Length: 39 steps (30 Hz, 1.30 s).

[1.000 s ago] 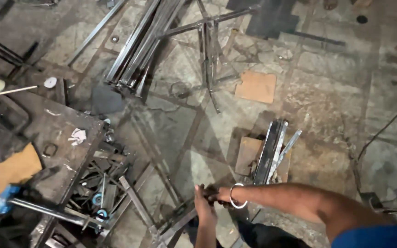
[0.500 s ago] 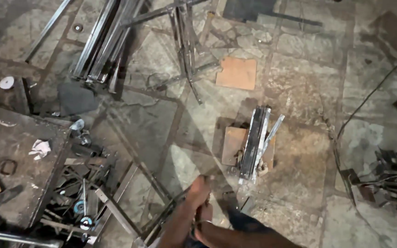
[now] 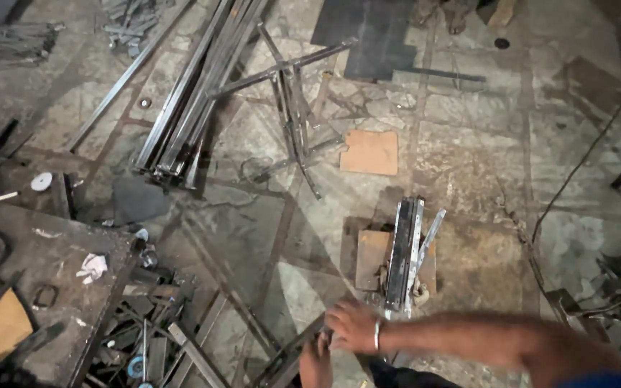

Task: The person assembles a metal frame structure on the floor of a workshop. They position metal bars into a cross shape, secure them with a clamp, and then use a hammer to tap the joints into alignment. The person repeatedly adjusts the frame and hammers the connections to ensure stability.

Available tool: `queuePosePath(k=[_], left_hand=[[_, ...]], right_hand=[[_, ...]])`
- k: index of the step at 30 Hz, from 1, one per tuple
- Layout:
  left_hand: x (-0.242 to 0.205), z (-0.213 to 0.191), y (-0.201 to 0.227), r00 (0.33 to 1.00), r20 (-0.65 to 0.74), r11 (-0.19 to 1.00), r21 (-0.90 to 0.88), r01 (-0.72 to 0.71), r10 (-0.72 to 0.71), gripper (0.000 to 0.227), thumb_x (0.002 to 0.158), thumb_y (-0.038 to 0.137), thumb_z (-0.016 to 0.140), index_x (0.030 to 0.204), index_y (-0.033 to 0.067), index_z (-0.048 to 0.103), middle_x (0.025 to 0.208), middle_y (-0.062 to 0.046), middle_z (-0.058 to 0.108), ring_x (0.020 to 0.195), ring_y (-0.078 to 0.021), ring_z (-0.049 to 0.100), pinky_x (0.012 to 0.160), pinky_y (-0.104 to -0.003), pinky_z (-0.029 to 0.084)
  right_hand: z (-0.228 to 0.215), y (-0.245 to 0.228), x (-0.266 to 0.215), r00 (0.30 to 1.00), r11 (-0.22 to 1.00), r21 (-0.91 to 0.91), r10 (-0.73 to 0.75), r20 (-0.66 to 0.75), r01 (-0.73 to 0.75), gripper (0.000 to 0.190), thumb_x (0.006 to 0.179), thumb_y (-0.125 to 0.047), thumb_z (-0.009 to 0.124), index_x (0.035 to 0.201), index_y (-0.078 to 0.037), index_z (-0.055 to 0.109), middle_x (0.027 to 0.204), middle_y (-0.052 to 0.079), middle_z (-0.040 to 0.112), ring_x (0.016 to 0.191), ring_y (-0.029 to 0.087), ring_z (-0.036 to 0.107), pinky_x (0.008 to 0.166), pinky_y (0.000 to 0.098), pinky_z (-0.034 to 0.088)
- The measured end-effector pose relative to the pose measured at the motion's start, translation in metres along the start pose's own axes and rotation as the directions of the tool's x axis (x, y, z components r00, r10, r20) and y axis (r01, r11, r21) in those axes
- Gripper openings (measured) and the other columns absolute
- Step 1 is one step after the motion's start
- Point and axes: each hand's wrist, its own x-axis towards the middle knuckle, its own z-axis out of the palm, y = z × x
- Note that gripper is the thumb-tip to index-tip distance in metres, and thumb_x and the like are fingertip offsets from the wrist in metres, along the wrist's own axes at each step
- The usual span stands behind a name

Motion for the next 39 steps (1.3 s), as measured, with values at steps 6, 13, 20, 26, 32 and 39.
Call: queuePosePath(k=[6, 13, 20, 26, 32, 39], left_hand=[[0.018, 0.039, -0.130, 0.991, -0.096, 0.884, -0.449, -0.129, 0.096, 0.044, 0.102, 0.045, 0.070, 0.114, 0.0027, 0.077, 0.100, -0.010, 0.080, 0.088, -0.0230, 0.071, 0.076, -0.044, 0.055], [-0.014, 0.059, -0.118, 0.546, 0.638, -0.066, -0.681, 0.730, -0.542, 0.053, 0.073, 0.071, 0.057, 0.082, 0.0188, 0.061, 0.063, 0.000, 0.056, 0.050, -0.0213, 0.051, 0.048, -0.039, 0.042], [-0.037, 0.065, -0.061, 0.723, 0.284, -0.127, -0.956, 0.265, -0.630, 0.038, 0.099, 0.053, 0.058, 0.096, 0.0150, 0.060, 0.067, 0.001, 0.050, 0.054, -0.0135, 0.048, 0.051, -0.030, 0.042], [0.032, -0.026, -0.023, 0.879, 0.221, 0.650, -0.602, 0.464, -0.423, 0.039, 0.089, 0.044, 0.073, 0.077, 0.0074, 0.063, 0.053, 0.000, 0.047, 0.041, -0.0139, 0.042, 0.039, -0.032, 0.030], [0.148, -0.067, 0.043, 0.569, 0.787, 0.956, 0.086, 0.281, -0.238, 0.040, 0.091, 0.044, 0.077, 0.080, 0.0065, 0.068, 0.058, 0.000, 0.061, 0.046, -0.0106, 0.052, 0.043, -0.029, 0.037], [0.108, -0.058, -0.032, 0.768, 0.622, 0.945, -0.135, 0.299, -0.155, 0.054, 0.096, 0.051, 0.072, 0.084, -0.0019, 0.072, 0.059, -0.005, 0.063, 0.044, -0.0125, 0.052, 0.041, -0.028, 0.037]], right_hand=[[0.079, 0.073, 0.040, 0.656, 0.841, 0.347, -0.541, 0.526, 0.416, 0.070, 0.078, -0.076, 0.063, 0.102, -0.011, 0.066, 0.093, 0.011, 0.074, 0.085, 0.035, 0.071, 0.072, 0.0499, 0.055], [0.111, 0.069, 0.046, 0.585, 0.744, 0.501, -0.663, 0.467, 0.443, 0.069, 0.080, -0.080, 0.057, 0.079, -0.012, 0.067, 0.071, 0.011, 0.070, 0.069, 0.038, 0.070, 0.060, 0.0501, 0.054], [0.072, 0.059, 0.031, 0.717, 0.863, 0.426, -0.477, 0.507, 0.272, 0.064, 0.087, -0.073, 0.057, 0.083, -0.010, 0.066, 0.075, 0.014, 0.069, 0.070, 0.039, 0.070, 0.060, 0.0511, 0.053], [0.034, -0.023, -0.002, 0.798, 0.857, 0.187, 0.338, 0.499, -0.480, 0.061, 0.091, -0.070, 0.057, 0.090, -0.010, 0.066, 0.080, 0.016, 0.070, 0.075, 0.039, 0.070, 0.068, 0.0514, 0.054], [0.047, -0.086, 0.010, 0.017, 0.022, -0.003, 0.869, 0.494, -1.000, 0.059, 0.084, -0.072, 0.056, 0.102, -0.018, 0.071, 0.091, 0.018, 0.072, 0.090, 0.044, 0.069, 0.078, 0.0572, 0.054], [0.108, -0.038, -0.032, 0.283, -0.138, 0.376, 0.440, 0.852, -0.916, 0.051, 0.094, -0.057, 0.064, 0.094, -0.007, 0.068, 0.067, 0.008, 0.061, 0.059, 0.026, 0.064, 0.056, 0.0451, 0.050]])
